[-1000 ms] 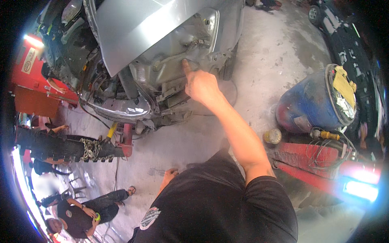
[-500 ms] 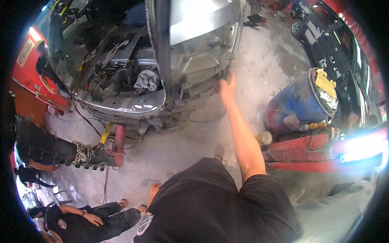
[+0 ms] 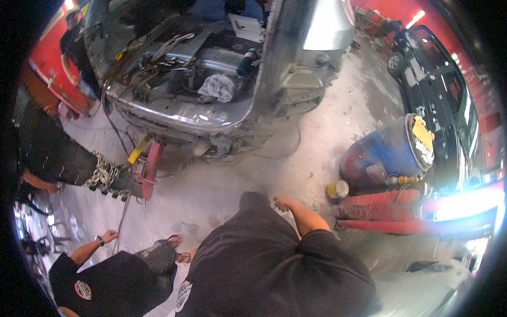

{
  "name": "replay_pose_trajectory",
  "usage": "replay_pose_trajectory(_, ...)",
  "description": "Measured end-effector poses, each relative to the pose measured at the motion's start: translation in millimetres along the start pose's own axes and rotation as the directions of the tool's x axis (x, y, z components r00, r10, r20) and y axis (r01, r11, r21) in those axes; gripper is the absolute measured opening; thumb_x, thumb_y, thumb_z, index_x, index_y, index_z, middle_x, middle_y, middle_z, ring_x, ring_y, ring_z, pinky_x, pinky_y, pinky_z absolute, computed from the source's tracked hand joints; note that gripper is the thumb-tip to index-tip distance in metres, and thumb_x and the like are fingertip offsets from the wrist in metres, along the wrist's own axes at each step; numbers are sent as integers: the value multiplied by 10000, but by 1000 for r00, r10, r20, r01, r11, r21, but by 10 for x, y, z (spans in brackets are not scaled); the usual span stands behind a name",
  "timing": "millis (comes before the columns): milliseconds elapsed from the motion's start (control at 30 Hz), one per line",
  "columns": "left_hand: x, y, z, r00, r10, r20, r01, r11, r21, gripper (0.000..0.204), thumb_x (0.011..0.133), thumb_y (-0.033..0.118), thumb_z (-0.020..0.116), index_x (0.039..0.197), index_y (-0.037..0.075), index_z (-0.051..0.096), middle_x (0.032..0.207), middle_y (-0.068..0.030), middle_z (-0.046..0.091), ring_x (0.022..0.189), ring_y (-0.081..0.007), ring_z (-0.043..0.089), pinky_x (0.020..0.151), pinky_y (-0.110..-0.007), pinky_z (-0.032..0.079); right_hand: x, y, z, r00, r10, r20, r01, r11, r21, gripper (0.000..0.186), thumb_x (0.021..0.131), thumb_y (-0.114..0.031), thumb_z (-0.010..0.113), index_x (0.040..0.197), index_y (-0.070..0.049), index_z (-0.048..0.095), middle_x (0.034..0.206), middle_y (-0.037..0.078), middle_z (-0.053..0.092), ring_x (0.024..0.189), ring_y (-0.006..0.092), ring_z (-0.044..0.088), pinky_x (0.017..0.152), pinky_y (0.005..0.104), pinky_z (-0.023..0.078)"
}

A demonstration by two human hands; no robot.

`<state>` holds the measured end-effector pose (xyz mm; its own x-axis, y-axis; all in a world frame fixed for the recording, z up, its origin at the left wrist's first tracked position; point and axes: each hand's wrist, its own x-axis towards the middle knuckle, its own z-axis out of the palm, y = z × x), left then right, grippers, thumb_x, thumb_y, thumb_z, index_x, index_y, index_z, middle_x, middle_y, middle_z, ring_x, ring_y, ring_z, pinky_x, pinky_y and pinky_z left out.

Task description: The person uses pliers to pull and align a damaged section of the car's front frame. They repeatedly adjust the metal with their hands and the tool to straighten the bent area. The person also briefly checks the alignment of the front fender against the headlight area.

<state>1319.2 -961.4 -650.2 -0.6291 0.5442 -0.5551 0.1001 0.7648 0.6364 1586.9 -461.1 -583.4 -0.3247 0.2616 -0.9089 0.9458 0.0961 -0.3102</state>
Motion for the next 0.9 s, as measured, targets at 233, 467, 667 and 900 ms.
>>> replay_pose_trajectory(233,-84,262,-278,938,-339,-77,249,808,-535,279,902,281,636,918,10,699,733,-68,630,575,-152,608,460,-316,492,380,-1262,-442,901,-377,-215,340,921,-187,496,778,-55,542,1267,-35,624,849,181,715,635,248,692,591,382,571)
replay_pose_trajectory(467,306,383,-150,959,-260,-116,192,891,-410,321,840,274,614,956,-20,671,817,-214,675,794,-320,687,728,-434,532,895,-2606,-15,799,-595,87,592,753,-286,519,771,-35,551,1286,23,594,1037,233,697,741,304,714,688,401,580)
replay_pose_trajectory(667,1025,537,-681,929,-342,-141,156,708,-689,336,836,286,617,995,6,712,742,-186,673,703,-308,653,704,-433,533,687,-4217,293,666,-669,330,700,409,-585,497,824,-112,553,1314,-50,596,1007,218,698,932,337,685,855,418,522)
replay_pose_trajectory(900,1747,706,-1983,822,-418,-387,136,804,-579,382,888,278,591,1152,28,711,1102,-250,690,1083,-390,662,947,-430,508,875,-5913,415,601,-679,422,708,206,-676,511,832,-103,513,1337,-88,586,1104,253,682,1083,393,641,939,456,498)
